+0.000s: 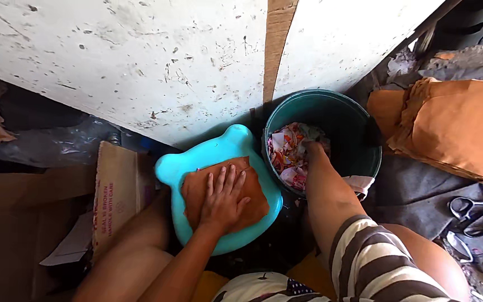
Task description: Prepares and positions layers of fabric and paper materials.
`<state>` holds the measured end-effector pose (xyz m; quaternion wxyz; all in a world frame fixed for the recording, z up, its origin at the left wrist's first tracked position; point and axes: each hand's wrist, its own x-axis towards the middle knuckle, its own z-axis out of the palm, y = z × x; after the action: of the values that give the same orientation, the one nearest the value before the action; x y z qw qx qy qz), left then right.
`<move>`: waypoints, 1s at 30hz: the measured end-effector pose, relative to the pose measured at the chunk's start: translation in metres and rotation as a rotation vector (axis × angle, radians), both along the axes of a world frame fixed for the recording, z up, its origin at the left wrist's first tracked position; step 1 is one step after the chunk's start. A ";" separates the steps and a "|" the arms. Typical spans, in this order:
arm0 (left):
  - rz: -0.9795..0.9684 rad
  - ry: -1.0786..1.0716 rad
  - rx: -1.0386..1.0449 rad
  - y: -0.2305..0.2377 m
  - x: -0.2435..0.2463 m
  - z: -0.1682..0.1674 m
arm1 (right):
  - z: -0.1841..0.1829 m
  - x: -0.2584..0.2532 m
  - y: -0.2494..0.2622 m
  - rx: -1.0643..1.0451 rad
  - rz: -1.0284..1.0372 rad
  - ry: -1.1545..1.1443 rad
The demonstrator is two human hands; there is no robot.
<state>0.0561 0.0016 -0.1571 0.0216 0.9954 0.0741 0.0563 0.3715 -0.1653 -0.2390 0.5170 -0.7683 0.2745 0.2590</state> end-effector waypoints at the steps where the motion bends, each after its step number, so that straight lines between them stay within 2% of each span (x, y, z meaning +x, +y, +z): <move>1: -0.001 0.005 0.003 0.000 -0.001 0.000 | 0.012 -0.002 0.003 0.019 0.017 -0.019; 5: 0.011 0.038 -0.004 -0.001 0.000 0.002 | 0.051 0.018 -0.003 -0.199 0.324 -0.133; 7: 0.015 0.023 -0.017 -0.002 0.000 0.001 | 0.071 0.024 -0.014 -0.128 0.405 -0.230; 10: 0.009 0.013 -0.039 -0.002 0.000 0.003 | 0.123 0.024 -0.031 -0.054 0.505 -0.361; 14: 0.013 0.082 -0.084 -0.004 0.000 0.013 | 0.192 0.009 -0.051 0.153 0.609 -0.450; 17: 0.034 0.237 -0.170 -0.004 0.003 0.030 | 0.235 -0.009 -0.059 0.032 0.777 -0.537; 21: 0.077 0.377 -0.334 -0.002 0.010 0.053 | 0.266 -0.020 -0.072 -0.098 0.923 -0.768; 23: 0.109 0.326 -0.460 -0.005 0.017 0.070 | 0.284 -0.031 -0.075 -0.077 0.937 -0.795; 25: 0.107 0.169 -0.572 -0.015 0.029 0.090 | 0.300 -0.042 -0.076 -0.012 0.932 -0.795; 28: 0.052 -0.141 -0.752 -0.042 0.058 0.125 | 0.318 -0.059 -0.081 0.231 0.931 -0.793; 30: -0.025 -0.260 -0.848 -0.060 0.081 0.147 | 0.325 -0.066 -0.085 0.443 0.925 -0.768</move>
<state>0.1372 -0.0580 -0.0104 0.4377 0.8841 0.0752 0.1455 0.3056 -0.2502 0.0857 0.5600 -0.7203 -0.3500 0.2122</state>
